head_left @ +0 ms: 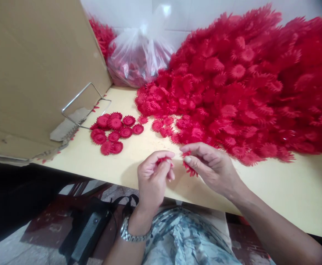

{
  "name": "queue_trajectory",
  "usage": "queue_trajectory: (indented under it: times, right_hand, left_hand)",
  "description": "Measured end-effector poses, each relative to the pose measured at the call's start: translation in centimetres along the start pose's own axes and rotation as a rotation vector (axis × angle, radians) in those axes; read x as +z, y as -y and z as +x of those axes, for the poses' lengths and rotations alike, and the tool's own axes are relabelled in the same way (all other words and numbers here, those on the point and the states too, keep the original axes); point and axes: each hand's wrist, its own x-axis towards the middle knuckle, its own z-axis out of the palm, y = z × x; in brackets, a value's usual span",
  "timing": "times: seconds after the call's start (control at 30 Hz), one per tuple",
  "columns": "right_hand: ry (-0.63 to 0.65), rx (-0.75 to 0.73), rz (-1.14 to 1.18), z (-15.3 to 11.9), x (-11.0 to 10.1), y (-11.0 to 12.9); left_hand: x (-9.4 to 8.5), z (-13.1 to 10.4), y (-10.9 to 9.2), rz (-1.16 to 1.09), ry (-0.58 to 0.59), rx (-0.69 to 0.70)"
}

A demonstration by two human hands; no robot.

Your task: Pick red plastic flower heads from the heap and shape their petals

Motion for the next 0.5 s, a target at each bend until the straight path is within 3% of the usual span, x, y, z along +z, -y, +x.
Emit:
queue_trajectory:
  times: [0.13, 0.23, 0.37, 0.5]
  right_hand:
    - [0.017, 0.029, 0.001, 0.0, 0.0, 0.1]
    - [0.038, 0.066, 0.083, 0.1, 0.1, 0.5]
    - [0.092, 0.079, 0.222, 0.1, 0.2, 1.0]
    - [0.124, 0.05, 0.239, 0.0, -0.2, 1.2]
  left_hand:
    - [0.0, 0.2, -0.1, 0.055, 0.206, -0.065]
    - [0.2, 0.3, -0.1, 0.092, 0.277, -0.158]
    - [0.4, 0.3, 0.1, 0.022, 0.208, -0.204]
    - [0.5, 0.4, 0.0, -0.082, 0.014, -0.207]
